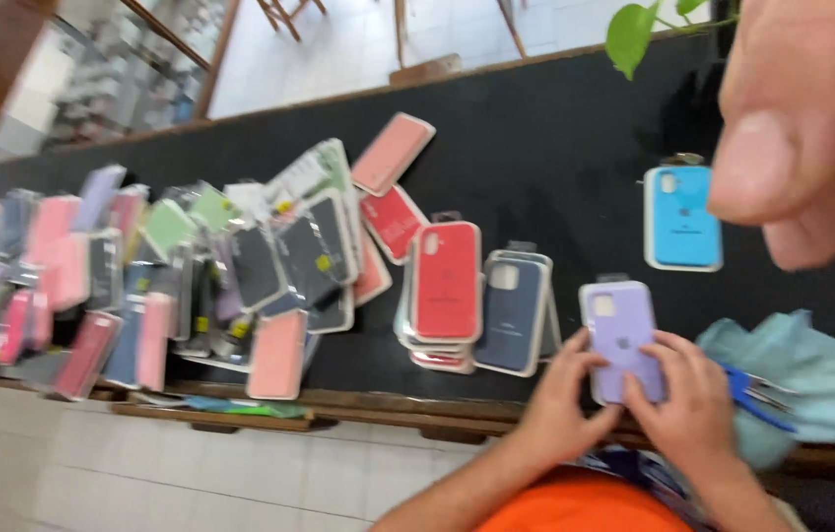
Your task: Organizing and hanging various phone cases on a pegboard display in an electronics store.
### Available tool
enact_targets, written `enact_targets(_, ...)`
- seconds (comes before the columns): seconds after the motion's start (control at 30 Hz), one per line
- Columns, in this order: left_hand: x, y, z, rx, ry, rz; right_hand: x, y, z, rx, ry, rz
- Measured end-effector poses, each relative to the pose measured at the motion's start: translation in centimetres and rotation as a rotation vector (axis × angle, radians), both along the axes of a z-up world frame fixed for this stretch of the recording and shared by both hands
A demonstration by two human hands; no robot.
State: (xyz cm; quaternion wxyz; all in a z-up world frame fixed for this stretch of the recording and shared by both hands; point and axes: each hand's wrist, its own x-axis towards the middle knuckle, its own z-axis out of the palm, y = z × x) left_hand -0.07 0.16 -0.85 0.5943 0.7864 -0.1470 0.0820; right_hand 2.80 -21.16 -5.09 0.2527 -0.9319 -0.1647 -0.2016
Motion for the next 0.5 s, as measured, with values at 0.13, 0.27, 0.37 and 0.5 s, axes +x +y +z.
enact_targets(0.13, 0.2, 0.0, -0.5, 0.0, 0.013, -0.012, -0.1, 0.1, 0.6, 0.023, 0.06, -0.019)
enact_targets(0.27, 0.0, 0.0, 0.9, 0.026, 0.103, -0.018, -0.1, 0.3, 1.9, 0.049, 0.097, -0.009)
enact_targets(0.37, 0.0, -0.1, 1.3, 0.019, 0.088, -0.023, -0.1, 0.1, 1.5, 0.043, 0.096, -0.014)
enact_targets(0.5, 0.0, -0.2, 0.9, 0.024, 0.063, -0.006, 0.0, 0.1, 1.4, 0.066, 0.111, -0.016)
